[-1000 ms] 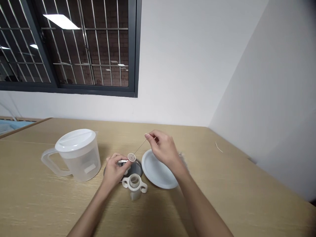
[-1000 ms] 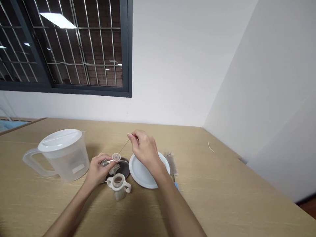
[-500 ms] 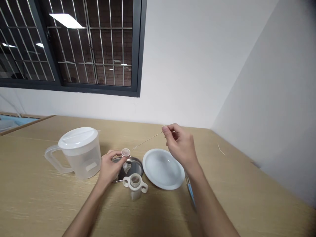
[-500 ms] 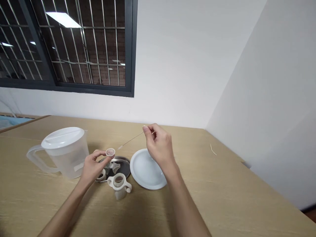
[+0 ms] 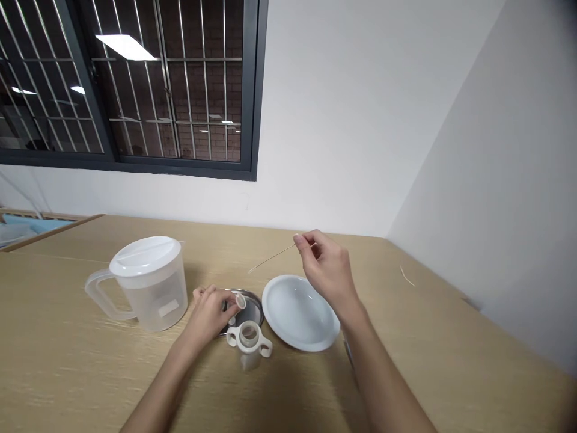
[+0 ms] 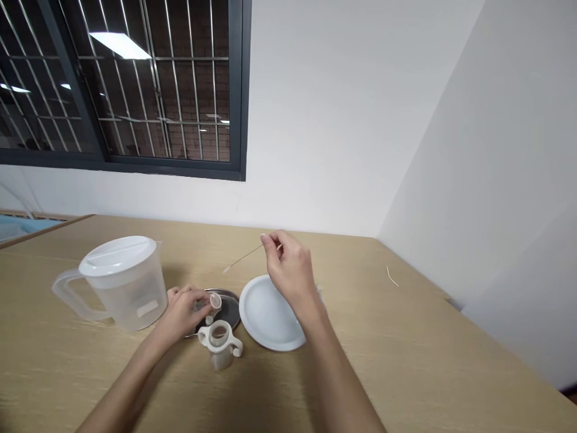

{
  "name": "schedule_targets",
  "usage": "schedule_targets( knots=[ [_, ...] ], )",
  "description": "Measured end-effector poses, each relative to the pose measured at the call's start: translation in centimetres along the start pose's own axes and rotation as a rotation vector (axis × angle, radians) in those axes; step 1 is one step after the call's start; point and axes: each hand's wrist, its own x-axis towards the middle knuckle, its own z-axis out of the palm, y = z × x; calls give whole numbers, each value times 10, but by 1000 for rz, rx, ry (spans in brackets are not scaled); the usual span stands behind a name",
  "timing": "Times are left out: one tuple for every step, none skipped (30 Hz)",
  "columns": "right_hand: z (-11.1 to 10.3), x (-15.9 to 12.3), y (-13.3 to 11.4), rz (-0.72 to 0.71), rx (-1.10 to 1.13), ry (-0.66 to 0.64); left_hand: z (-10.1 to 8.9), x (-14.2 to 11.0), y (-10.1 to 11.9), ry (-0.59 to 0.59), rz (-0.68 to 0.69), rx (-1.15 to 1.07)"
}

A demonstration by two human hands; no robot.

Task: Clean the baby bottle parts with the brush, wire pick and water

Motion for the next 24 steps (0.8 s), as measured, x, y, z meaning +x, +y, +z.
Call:
schedule_targets(
  knots=[
    [0,0,1,-2,-1,1,2,-1,0,-15,-4,20],
    [0,0,1,-4,-1,0,3,-1,1,-25,-15,36],
    [0,1,2,-6,-1,-1,5,-1,1,-30,-31,50],
    [0,1,2,-8,-2,-2,7,-1,1,-35,-43,64],
    [0,1,2,-10,-2,-3,9,-1,1,-40,-48,77],
    [1,1,2,-11,-3,-2,10,0,1,-46,-47,88],
    [1,1,2,-10,-4,-1,11,0,1,-52,-39,99],
    [1,1,2,-9,-5,1,11,0,1,-57,-27,108],
    [1,1,2,-7,-5,2,11,0,1,-59,-13,116],
    [1,1,2,-6,-4,4,10,0,1,-56,-3,123],
    [0,1,2,-4,-3,6,9,0,1,-49,2,131],
    [0,1,2,-2,-2,7,7,0,1,-42,5,141],
    [-1,2,3,-1,-1,8,5,0,0,-36,8,158],
    [-1,2,3,0,0,8,3,-1,0,-38,13,181],
    [-2,2,4,2,0,9,2,-1,1,-47,22,209],
    [-2,2,4,4,0,9,2,-1,1,-62,34,240],
    [-3,2,5,6,1,8,2,-2,2,-81,48,268],
    [-3,2,5,7,1,7,3,-2,3,-103,60,289],
    [-3,2,5,8,1,7,4,-2,4,-124,68,296],
    [-3,2,4,10,1,5,5,-2,5,-145,71,289],
    [-3,2,4,11,1,5,7,-3,5,-160,70,271],
    [-3,2,4,13,0,4,8,-3,6,-173,65,244],
    [-2,2,4,14,-2,1,8,-3,5,-179,58,215],
    [-2,2,4,14,-4,-6,9,-3,5,-179,51,187]
  ],
)
